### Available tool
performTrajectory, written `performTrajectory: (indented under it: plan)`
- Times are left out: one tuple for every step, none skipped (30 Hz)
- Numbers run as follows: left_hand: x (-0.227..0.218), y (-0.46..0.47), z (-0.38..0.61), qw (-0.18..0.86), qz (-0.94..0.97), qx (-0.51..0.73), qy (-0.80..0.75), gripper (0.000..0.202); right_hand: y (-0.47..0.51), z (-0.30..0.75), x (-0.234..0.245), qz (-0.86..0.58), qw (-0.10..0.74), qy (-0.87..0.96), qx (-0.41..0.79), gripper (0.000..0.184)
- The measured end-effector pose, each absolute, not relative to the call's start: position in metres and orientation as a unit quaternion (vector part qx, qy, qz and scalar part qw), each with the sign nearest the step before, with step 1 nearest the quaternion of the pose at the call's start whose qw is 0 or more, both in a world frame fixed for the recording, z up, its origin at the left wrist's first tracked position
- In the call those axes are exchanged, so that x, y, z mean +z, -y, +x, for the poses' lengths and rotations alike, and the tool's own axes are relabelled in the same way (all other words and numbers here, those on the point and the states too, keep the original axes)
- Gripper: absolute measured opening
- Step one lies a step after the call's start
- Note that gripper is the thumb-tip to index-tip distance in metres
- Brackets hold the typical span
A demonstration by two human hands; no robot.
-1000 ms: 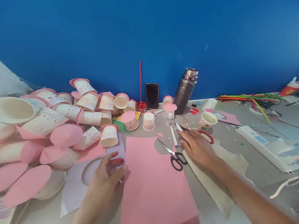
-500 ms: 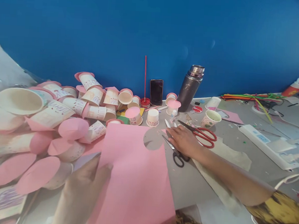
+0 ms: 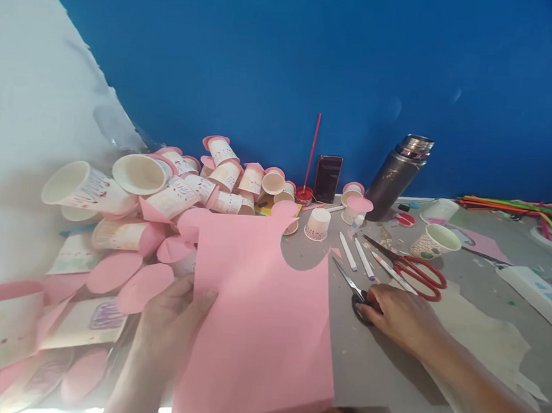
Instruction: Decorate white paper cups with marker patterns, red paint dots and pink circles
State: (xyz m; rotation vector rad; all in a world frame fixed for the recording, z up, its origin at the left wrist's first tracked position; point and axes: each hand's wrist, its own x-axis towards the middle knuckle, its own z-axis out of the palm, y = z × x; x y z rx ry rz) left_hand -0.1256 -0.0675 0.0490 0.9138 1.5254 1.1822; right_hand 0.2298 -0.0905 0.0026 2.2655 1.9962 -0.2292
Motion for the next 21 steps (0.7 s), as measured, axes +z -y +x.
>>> performTrajectory:
  plan:
    - [0.051, 0.067, -0.126, 0.488, 0.376, 0.485, -0.621, 0.062, 0.09, 0.231, 0.003, 0.751, 0.048, -0.652, -0.091, 0.019]
    - [0.052, 0.066, -0.126, 0.494, 0.377, 0.485, -0.615, 0.063, 0.091, 0.233, 0.002, 0.757, 0.026, -0.644, -0.113, 0.019]
    - [0.052, 0.066, -0.126, 0.503, 0.376, 0.486, -0.608, 0.064, 0.093, 0.236, 0.0, 0.759, -0.009, -0.634, -0.146, 0.018]
    - [0.052, 0.066, -0.126, 0.513, 0.373, 0.488, -0.6, 0.065, 0.097, 0.241, -0.003, 0.758, -0.058, -0.621, -0.191, 0.018]
    - [0.052, 0.066, -0.127, 0.525, 0.369, 0.49, -0.59, 0.065, 0.102, 0.247, -0.005, 0.749, -0.112, -0.6, -0.259, 0.019]
    - [0.052, 0.066, -0.127, 0.538, 0.365, 0.492, -0.58, 0.064, 0.107, 0.252, -0.007, 0.724, -0.17, -0.573, -0.344, 0.022]
    - [0.052, 0.066, -0.127, 0.55, 0.361, 0.492, -0.57, 0.062, 0.111, 0.257, -0.008, 0.702, -0.224, -0.533, -0.416, 0.026]
    - [0.052, 0.066, -0.127, 0.561, 0.36, 0.49, -0.561, 0.06, 0.114, 0.261, -0.007, 0.679, -0.272, -0.5, -0.464, 0.034]
    - [0.053, 0.065, -0.127, 0.572, 0.363, 0.485, -0.553, 0.058, 0.115, 0.264, -0.005, 0.658, -0.326, -0.473, -0.486, 0.043]
    - [0.054, 0.063, -0.127, 0.582, 0.369, 0.478, -0.545, 0.056, 0.115, 0.265, -0.002, 0.636, -0.373, -0.456, -0.498, 0.051]
    - [0.055, 0.061, -0.126, 0.591, 0.378, 0.47, -0.536, 0.055, 0.112, 0.264, 0.001, 0.612, -0.409, -0.45, -0.505, 0.058]
    - [0.058, 0.059, -0.125, 0.6, 0.387, 0.463, -0.525, 0.055, 0.108, 0.262, 0.005, 0.589, -0.432, -0.454, -0.51, 0.062]
    - [0.06, 0.056, -0.123, 0.608, 0.394, 0.459, -0.514, 0.055, 0.101, 0.258, 0.009, 0.568, -0.441, -0.465, -0.517, 0.065]
    - [0.064, 0.053, -0.12, 0.615, 0.4, 0.457, -0.503, 0.055, 0.094, 0.254, 0.012, 0.553, -0.435, -0.482, -0.522, 0.068]
    - [0.067, 0.05, -0.116, 0.619, 0.403, 0.46, -0.493, 0.055, 0.085, 0.249, 0.014, 0.549, -0.422, -0.503, -0.518, 0.068]
    - [0.071, 0.047, -0.112, 0.621, 0.406, 0.464, -0.485, 0.055, 0.076, 0.243, 0.016, 0.551, -0.422, -0.518, -0.5, 0.066]
    - [0.075, 0.044, -0.108, 0.619, 0.41, 0.468, -0.479, 0.054, 0.067, 0.237, 0.017, 0.546, -0.431, -0.533, -0.482, 0.065]
    - [0.078, 0.04, -0.103, 0.615, 0.416, 0.472, -0.475, 0.053, 0.059, 0.231, 0.018, 0.548, -0.438, -0.542, -0.463, 0.065]
    - [0.08, 0.037, -0.099, 0.61, 0.423, 0.475, -0.473, 0.051, 0.052, 0.225, 0.019, 0.549, -0.43, -0.566, -0.44, 0.066]
    - [0.081, 0.033, -0.096, 0.606, 0.429, 0.477, -0.469, 0.05, 0.046, 0.219, 0.021, 0.559, -0.417, -0.595, -0.401, 0.066]
    - [0.079, 0.03, -0.093, 0.606, 0.434, 0.478, -0.464, 0.05, 0.043, 0.213, 0.022, 0.562, -0.404, -0.61, -0.385, 0.06]
